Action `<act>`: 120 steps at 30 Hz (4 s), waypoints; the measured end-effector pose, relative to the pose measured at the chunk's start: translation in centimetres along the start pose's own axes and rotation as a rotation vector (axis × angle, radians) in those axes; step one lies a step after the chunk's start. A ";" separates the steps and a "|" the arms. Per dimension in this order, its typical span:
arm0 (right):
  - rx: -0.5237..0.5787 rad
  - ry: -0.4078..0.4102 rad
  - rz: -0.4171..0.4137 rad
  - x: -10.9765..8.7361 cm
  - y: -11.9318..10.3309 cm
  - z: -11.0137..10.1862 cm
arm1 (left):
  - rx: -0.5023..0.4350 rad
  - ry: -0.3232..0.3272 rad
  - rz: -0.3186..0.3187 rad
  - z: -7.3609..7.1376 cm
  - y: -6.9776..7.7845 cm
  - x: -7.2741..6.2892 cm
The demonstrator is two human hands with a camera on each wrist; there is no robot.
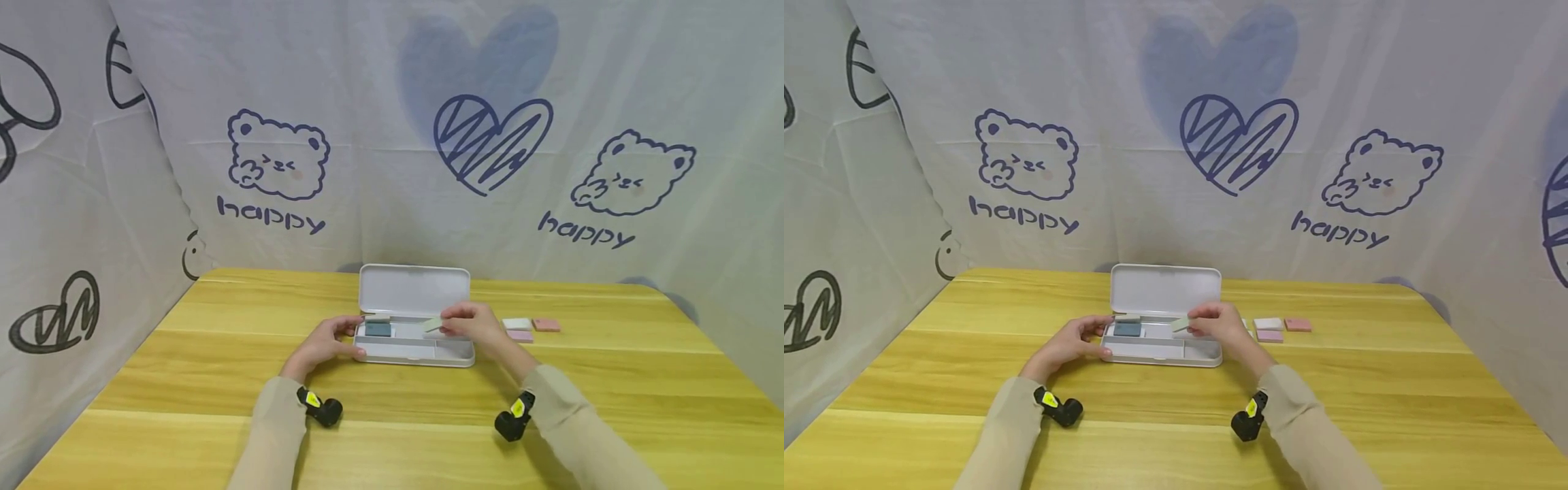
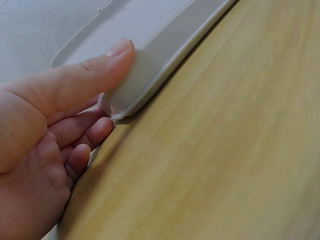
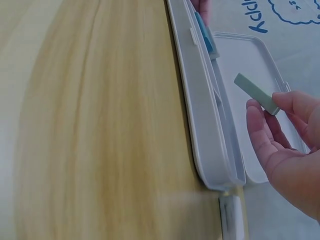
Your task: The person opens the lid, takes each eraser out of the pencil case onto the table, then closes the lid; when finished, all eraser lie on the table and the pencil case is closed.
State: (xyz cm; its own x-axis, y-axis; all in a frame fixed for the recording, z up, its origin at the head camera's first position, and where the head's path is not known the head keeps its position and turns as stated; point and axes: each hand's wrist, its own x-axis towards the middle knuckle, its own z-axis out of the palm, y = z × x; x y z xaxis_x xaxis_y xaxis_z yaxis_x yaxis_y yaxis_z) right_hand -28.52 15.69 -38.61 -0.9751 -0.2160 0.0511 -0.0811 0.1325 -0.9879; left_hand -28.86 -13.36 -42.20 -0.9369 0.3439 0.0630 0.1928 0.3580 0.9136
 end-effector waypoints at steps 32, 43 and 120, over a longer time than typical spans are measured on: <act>0.051 -0.029 0.007 -4.5 0.4 -5.9 | 0.003 -0.016 0.013 -0.2 0.0 0.0; 0.131 0.009 0.009 -6.1 0.8 -9.2 | -0.024 -0.024 0.014 -0.1 0.2 -0.1; -0.375 0.247 0.187 -5.5 3.7 -16.7 | -0.009 -0.005 0.006 0.0 -0.1 0.1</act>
State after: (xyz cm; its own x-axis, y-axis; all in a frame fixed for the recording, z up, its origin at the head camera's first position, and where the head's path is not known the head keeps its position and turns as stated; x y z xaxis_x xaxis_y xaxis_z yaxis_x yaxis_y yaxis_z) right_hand -26.92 33.54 -40.10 -0.9962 0.0746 -0.0446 0.0758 0.4962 -0.8649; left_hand -28.97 -13.36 -42.28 -0.9340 0.3509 0.0666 0.1961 0.3477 0.9169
